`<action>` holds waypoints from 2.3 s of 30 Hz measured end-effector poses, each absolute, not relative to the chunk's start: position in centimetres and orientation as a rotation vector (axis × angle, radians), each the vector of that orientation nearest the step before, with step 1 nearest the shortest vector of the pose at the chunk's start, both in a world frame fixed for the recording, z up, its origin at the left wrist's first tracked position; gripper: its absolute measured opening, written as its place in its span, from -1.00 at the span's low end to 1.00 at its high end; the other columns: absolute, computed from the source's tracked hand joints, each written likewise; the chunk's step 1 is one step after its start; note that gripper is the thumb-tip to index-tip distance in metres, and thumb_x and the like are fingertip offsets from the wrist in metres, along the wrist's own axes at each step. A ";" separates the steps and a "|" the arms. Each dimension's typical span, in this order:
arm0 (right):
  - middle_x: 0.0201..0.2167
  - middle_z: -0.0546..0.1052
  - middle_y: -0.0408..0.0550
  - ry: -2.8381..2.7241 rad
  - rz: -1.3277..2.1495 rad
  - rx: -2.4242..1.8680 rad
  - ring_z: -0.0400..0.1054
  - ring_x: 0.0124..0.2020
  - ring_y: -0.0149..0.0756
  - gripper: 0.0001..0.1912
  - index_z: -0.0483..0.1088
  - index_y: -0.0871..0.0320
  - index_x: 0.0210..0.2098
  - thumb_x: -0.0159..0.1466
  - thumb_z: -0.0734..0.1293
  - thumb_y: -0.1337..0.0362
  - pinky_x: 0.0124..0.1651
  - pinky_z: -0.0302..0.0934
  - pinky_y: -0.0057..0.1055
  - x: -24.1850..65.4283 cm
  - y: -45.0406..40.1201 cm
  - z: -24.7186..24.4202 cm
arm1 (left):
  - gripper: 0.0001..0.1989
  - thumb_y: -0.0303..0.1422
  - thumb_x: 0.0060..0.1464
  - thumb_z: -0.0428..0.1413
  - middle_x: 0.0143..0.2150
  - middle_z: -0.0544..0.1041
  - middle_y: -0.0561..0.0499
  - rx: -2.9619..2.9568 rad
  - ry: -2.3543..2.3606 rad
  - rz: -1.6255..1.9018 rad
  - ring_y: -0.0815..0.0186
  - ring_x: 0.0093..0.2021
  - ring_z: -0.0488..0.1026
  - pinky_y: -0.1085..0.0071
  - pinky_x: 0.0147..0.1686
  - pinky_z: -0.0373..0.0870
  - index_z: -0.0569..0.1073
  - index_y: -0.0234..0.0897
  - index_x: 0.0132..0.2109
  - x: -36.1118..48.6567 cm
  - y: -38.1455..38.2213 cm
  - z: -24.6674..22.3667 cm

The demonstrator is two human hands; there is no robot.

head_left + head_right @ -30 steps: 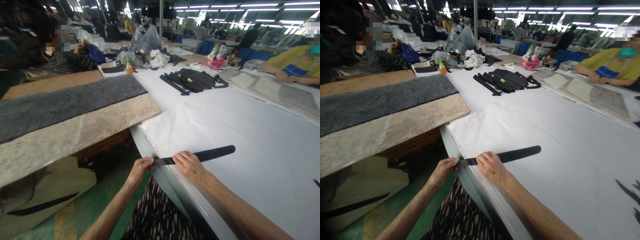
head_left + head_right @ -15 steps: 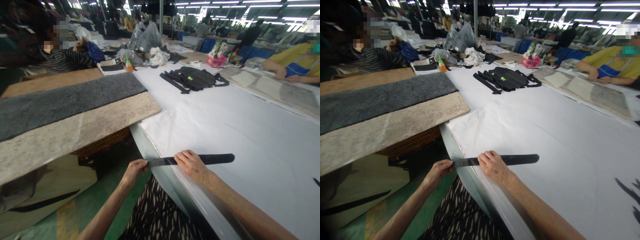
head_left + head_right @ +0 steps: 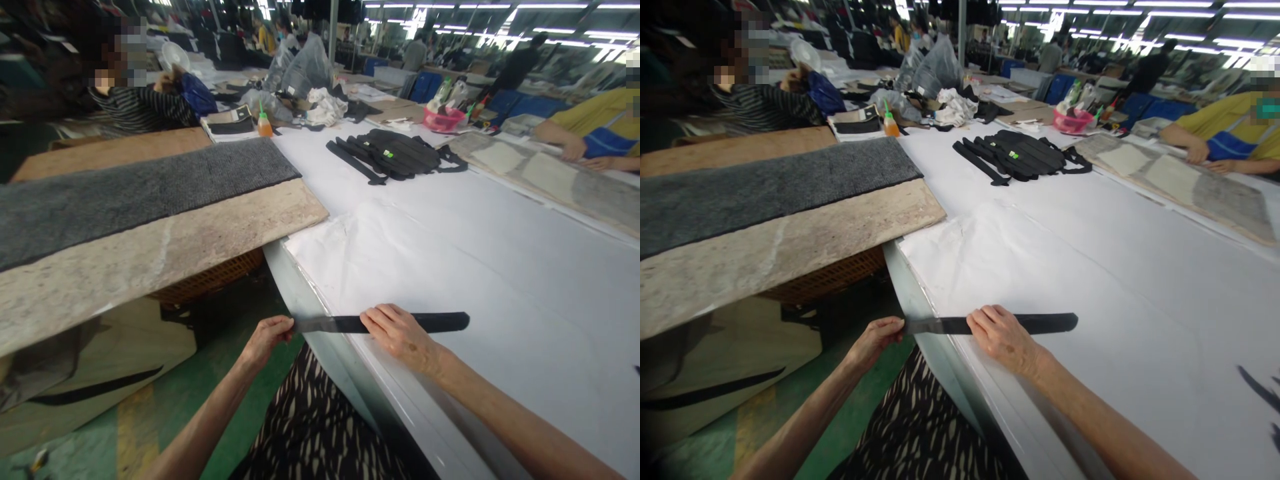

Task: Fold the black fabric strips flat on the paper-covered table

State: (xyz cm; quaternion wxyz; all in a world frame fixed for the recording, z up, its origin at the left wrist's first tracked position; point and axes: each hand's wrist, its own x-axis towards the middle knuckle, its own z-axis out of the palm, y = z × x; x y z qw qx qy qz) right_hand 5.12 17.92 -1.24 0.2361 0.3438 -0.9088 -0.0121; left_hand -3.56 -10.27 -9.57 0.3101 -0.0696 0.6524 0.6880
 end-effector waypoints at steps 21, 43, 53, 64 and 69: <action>-0.39 0.40 0.00 -2.455 -0.015 0.940 0.22 -0.33 -0.31 -0.80 0.40 0.38 -0.21 0.27 0.17 0.57 -0.28 0.19 -0.36 4.8 18.1 -1.6 | -0.65 -0.15 -0.42 0.31 -0.62 0.38 0.06 -0.314 1.719 1.814 0.39 -0.54 0.27 0.46 -0.46 0.20 0.46 -0.35 -0.55 -3.8 -12.1 -13.2; -0.44 0.34 -0.05 -2.478 -0.060 0.922 0.16 -0.39 -0.31 -0.80 0.37 0.28 -0.38 0.24 0.16 0.56 -0.34 0.13 -0.35 3.8 15.4 -1.6 | -0.64 -0.06 -0.03 0.12 -0.28 0.50 -0.01 0.173 2.249 1.730 0.23 -0.17 0.38 0.44 -0.15 0.25 0.52 -0.30 -0.29 -4.1 -8.9 -6.0; -0.44 0.34 -0.06 -2.501 -0.014 0.936 0.18 -0.38 -0.31 -0.81 0.36 0.27 -0.36 0.27 0.15 0.52 -0.31 0.14 -0.35 3.6 15.6 -1.7 | -0.65 -0.09 -0.12 0.18 -0.55 0.34 0.04 0.328 1.849 1.562 0.37 -0.48 0.18 0.46 -0.45 0.12 0.49 -0.36 -0.44 -3.3 -5.2 -4.3; -0.40 0.41 -0.03 -2.475 0.045 0.804 0.23 -0.34 -0.34 -0.76 0.37 0.29 -0.26 0.28 0.12 0.59 -0.27 0.16 -0.38 5.2 20.2 -1.6 | -0.63 -0.06 -0.07 0.11 -0.55 0.30 0.05 0.400 1.881 1.512 0.38 -0.49 0.15 0.47 -0.47 0.10 0.44 -0.35 -0.46 -3.4 -4.9 -4.3; -0.43 0.38 -0.06 -2.525 0.031 0.810 0.21 -0.37 -0.33 -0.79 0.37 0.28 -0.30 0.27 0.14 0.57 -0.28 0.14 -0.37 4.8 19.1 -1.5 | -0.63 -0.06 -0.09 0.12 -0.56 0.27 0.06 0.396 1.910 1.490 0.38 -0.49 0.12 0.47 -0.47 0.07 0.41 -0.33 -0.49 -3.9 -5.9 -5.4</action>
